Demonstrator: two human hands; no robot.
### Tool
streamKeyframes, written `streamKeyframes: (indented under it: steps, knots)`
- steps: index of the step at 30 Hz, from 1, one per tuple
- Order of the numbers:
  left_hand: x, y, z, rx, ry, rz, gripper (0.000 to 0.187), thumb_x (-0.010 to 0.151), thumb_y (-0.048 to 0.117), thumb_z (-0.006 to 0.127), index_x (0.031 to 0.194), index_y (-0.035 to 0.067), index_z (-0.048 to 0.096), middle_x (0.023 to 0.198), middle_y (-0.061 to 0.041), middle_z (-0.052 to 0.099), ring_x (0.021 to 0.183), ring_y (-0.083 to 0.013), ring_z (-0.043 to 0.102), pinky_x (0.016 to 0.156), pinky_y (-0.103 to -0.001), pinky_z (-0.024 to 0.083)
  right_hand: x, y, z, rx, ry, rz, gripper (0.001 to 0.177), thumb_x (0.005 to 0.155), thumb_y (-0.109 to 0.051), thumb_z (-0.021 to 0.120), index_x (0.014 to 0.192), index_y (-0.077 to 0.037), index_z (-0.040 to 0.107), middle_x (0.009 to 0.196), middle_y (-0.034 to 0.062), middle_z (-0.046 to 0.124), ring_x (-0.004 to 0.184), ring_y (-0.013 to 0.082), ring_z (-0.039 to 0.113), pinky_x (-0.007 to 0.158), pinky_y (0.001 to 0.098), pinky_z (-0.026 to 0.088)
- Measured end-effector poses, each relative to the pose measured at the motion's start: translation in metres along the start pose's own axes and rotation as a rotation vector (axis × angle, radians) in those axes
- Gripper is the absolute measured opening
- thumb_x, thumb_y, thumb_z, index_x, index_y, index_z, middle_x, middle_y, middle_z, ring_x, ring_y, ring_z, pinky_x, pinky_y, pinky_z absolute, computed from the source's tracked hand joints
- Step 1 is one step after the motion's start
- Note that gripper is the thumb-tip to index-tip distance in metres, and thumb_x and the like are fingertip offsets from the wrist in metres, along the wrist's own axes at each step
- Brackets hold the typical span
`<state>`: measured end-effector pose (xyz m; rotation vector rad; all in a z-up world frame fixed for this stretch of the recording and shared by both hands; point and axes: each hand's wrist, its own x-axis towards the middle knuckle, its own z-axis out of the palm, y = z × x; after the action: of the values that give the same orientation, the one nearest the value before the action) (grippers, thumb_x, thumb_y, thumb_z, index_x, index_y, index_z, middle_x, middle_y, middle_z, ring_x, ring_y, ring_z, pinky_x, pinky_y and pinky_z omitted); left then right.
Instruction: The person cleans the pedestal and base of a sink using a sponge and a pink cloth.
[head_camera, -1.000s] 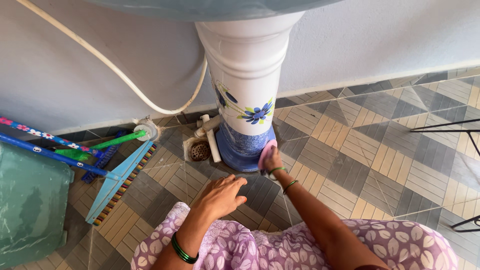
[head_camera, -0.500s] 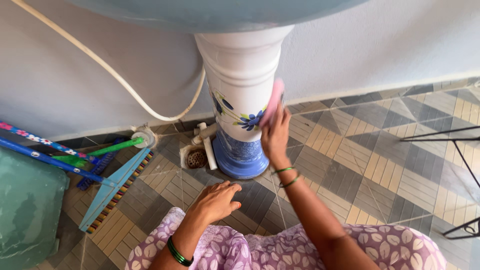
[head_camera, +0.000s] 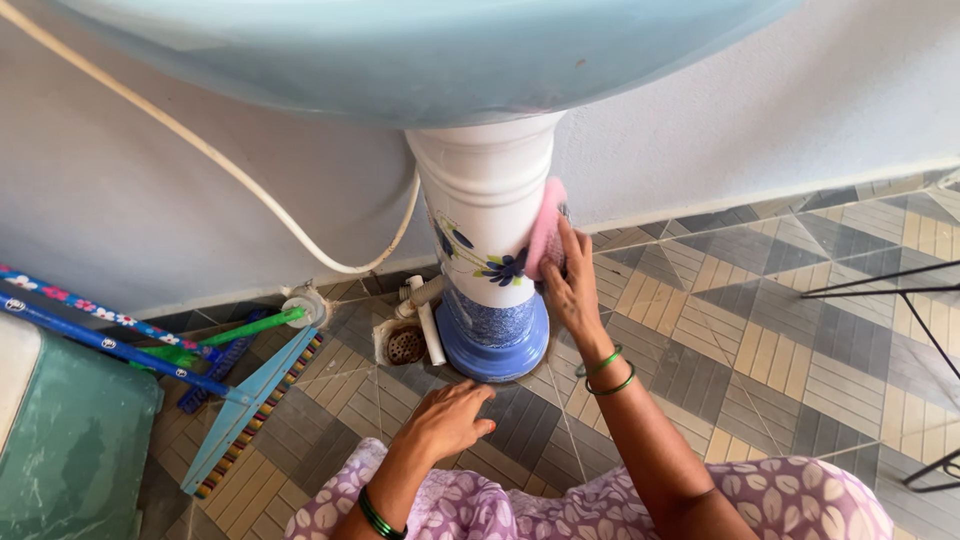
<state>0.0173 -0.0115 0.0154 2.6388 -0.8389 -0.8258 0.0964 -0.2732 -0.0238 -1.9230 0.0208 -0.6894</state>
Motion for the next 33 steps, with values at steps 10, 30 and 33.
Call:
streamKeyframes:
  steps: [10, 30, 33]
  knots:
    - [0.000, 0.001, 0.005, 0.012, -0.016, 0.000, 0.055, 0.094, 0.032, 0.069, 0.141, 0.008, 0.053, 0.144, -0.015, 0.053, 0.131, -0.0328, 0.055, 0.112, -0.044, 0.043, -0.032, -0.091, 0.022, -0.289, 0.082, -0.392, 0.063, 0.098, -0.012, 0.065, 0.156, -0.013, 0.040, 0.153, 0.0376, 0.023, 0.138, 0.0616, 0.036, 0.106, 0.0552, 0.050]
    - [-0.010, -0.008, -0.008, -0.038, 0.047, 0.019, 0.053, 0.093, 0.030, 0.068, 0.138, 0.006, 0.054, 0.143, -0.012, 0.056, 0.127, -0.0312, 0.059, 0.110, -0.043, 0.046, -0.030, -0.096, 0.023, -0.459, 0.103, -0.498, 0.066, 0.086, -0.002, 0.068, 0.147, -0.021, 0.052, 0.153, 0.0250, 0.039, 0.134, 0.0394, 0.046, 0.113, 0.0503, 0.045]
    - [-0.013, -0.009, -0.008, -0.058, 0.048, 0.007, 0.053, 0.093, 0.029, 0.069, 0.138, 0.006, 0.054, 0.144, -0.012, 0.055, 0.127, -0.0310, 0.058, 0.111, -0.044, 0.045, -0.012, -0.071, 0.017, -0.166, 0.104, -0.233, 0.059, 0.094, -0.006, 0.061, 0.150, -0.018, 0.047, 0.157, 0.0221, 0.035, 0.128, 0.0327, 0.057, 0.108, 0.0431, 0.054]
